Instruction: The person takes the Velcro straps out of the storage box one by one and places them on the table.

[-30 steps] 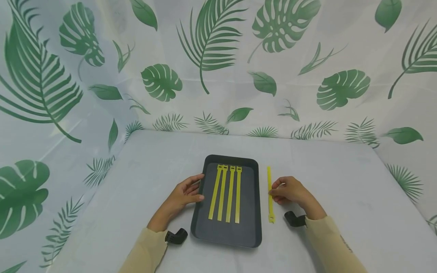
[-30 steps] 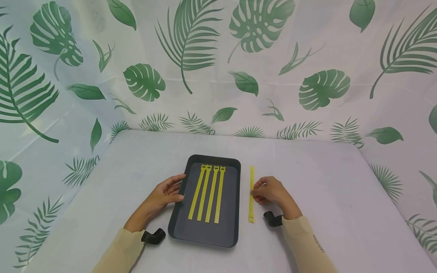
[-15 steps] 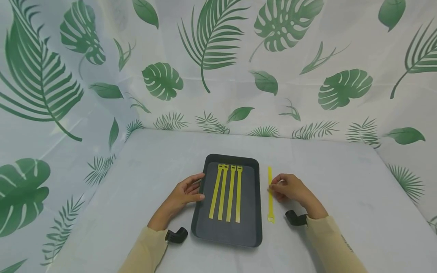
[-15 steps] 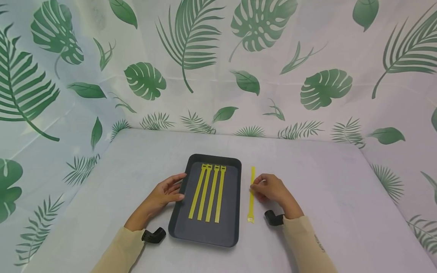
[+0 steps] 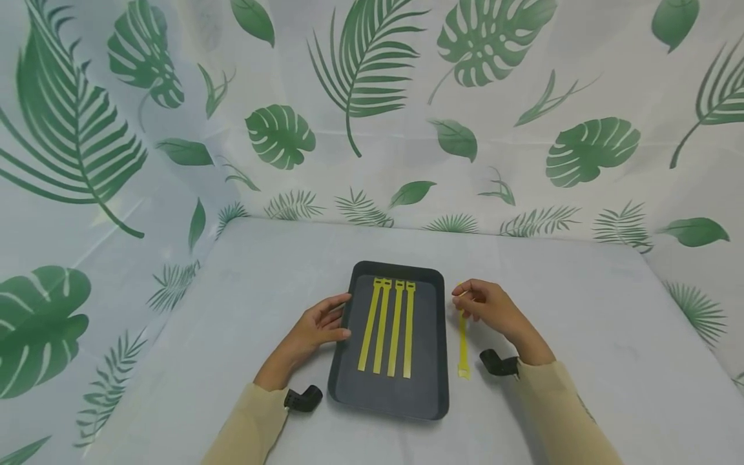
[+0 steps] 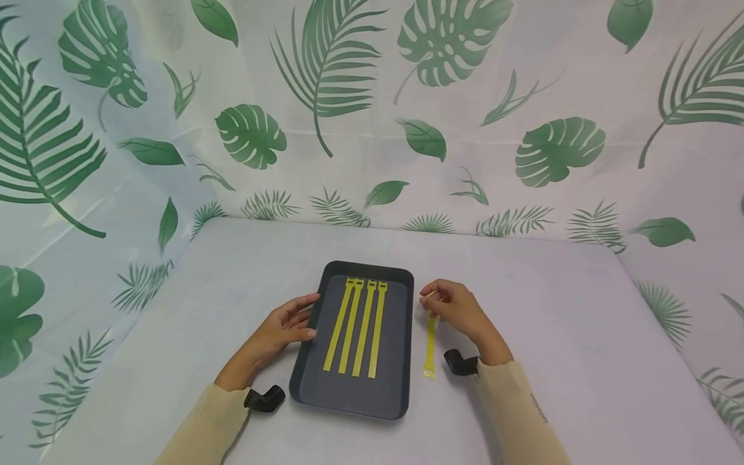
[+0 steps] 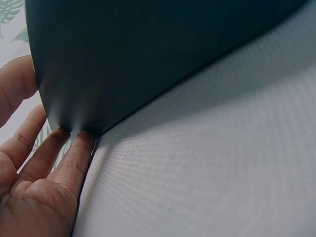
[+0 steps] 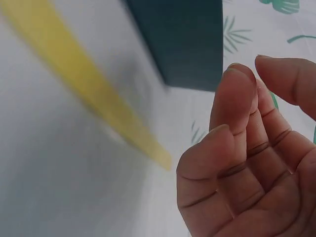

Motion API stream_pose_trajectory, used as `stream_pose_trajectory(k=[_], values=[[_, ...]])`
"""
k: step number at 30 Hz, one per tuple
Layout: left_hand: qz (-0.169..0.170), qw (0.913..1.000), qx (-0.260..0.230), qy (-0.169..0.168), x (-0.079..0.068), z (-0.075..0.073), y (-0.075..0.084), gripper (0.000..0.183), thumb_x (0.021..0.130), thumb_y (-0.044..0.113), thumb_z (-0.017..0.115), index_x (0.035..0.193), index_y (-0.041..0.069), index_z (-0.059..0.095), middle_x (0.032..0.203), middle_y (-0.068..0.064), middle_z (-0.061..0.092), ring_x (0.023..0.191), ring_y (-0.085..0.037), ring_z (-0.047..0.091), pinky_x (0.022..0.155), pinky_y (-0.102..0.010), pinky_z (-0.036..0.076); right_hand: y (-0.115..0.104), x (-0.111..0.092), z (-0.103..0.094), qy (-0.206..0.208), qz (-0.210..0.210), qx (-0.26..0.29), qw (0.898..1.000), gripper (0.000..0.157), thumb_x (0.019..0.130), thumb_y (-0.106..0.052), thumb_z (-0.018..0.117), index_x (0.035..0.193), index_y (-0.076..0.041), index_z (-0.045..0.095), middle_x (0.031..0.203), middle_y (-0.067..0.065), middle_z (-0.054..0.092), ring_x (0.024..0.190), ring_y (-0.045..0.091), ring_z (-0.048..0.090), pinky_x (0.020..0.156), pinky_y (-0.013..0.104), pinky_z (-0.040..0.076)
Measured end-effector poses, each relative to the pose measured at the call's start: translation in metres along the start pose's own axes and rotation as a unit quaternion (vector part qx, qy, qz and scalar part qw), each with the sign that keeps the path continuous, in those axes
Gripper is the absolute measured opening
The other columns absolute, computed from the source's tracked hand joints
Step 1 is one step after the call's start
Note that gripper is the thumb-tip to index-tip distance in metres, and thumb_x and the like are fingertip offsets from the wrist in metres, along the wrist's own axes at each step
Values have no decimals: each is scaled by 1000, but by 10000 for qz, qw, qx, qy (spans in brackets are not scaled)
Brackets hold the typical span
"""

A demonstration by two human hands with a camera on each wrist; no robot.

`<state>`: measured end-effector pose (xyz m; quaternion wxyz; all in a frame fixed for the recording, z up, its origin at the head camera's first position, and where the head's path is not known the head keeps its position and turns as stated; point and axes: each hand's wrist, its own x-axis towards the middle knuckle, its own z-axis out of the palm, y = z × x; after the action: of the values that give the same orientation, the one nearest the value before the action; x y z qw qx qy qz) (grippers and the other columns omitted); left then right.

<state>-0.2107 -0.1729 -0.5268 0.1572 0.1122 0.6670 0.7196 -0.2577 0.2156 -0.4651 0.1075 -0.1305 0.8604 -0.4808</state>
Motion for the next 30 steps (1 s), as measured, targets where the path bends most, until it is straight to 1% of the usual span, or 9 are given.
stream_pose_trajectory(k=[3, 7, 10, 13, 20, 22, 25, 28, 30], values=[[13, 10000, 25, -25, 1, 0, 0, 86, 93, 6, 86, 165, -3, 39, 172, -22, 35, 159, -40, 34, 124, -34, 41, -5, 4, 2, -20, -72, 52, 10000, 24, 104, -6, 69, 121, 11, 67, 95, 18, 74, 79, 23, 68, 64, 29, 55], [87, 9999, 40, -71, 1, 0, 0, 85, 94, 6, 85, 164, -4, 39, 172, -23, 35, 160, -41, 33, 127, -41, 36, -11, 9, 5, -64, -173, 186, 9997, 24, 104, -6, 69, 120, 11, 66, 96, 18, 75, 79, 27, 69, 64, 31, 55], [115, 9999, 14, -94, 1, -1, -1, 84, 94, 7, 85, 164, -5, 39, 172, -24, 35, 160, -42, 31, 129, -46, 33, -16, 12, 8, -102, -287, 245, 9992, 24, 105, -7, 69, 121, 11, 66, 96, 18, 74, 79, 26, 68, 64, 32, 55], [106, 9999, 30, -103, 0, -1, -1, 84, 95, 8, 85, 164, -4, 39, 172, -25, 34, 160, -43, 31, 129, -48, 32, -21, 16, 11, -163, -394, 280, 9987, 25, 106, -6, 68, 122, 12, 65, 97, 19, 73, 79, 25, 68, 64, 31, 56], [101, 9999, 60, -110, 0, -2, 1, 83, 96, 9, 84, 164, -3, 40, 172, -24, 33, 161, -42, 29, 130, -50, 30, -36, 23, 16, -265, -513, 402, 9975, 28, 106, -6, 68, 123, 15, 64, 96, 21, 71, 79, 26, 67, 64, 28, 54], [107, 9999, 54, -114, 0, -2, 1, 83, 96, 9, 84, 164, -3, 40, 172, -24, 33, 161, -43, 29, 130, -50, 30, -41, 25, 18, -309, -575, 383, 9971, 28, 106, -6, 67, 124, 15, 64, 95, 20, 72, 79, 26, 66, 64, 29, 55], [108, 9999, 55, -117, 0, -2, 1, 83, 96, 10, 85, 164, -4, 39, 172, -25, 33, 161, -43, 29, 130, -50, 30, -47, 29, 21, -371, -649, 338, 9966, 28, 106, -7, 67, 124, 15, 64, 94, 17, 72, 78, 23, 65, 64, 29, 56], [88, 9999, 37, -89, 0, -2, 1, 84, 95, 10, 86, 164, -4, 40, 172, -25, 34, 160, -42, 30, 130, -49, 31, -51, 33, 25, -449, -742, 258, 9959, 27, 106, -7, 67, 124, 14, 64, 95, 18, 73, 77, 20, 65, 65, 30, 57], [78, 9999, 25, -67, 0, -1, 1, 84, 95, 10, 86, 164, -4, 40, 171, -25, 34, 160, -42, 31, 130, -48, 31, -52, 36, 28, -483, -750, 198, 9958, 27, 106, -7, 67, 124, 14, 65, 97, 21, 73, 77, 22, 66, 65, 30, 56]])
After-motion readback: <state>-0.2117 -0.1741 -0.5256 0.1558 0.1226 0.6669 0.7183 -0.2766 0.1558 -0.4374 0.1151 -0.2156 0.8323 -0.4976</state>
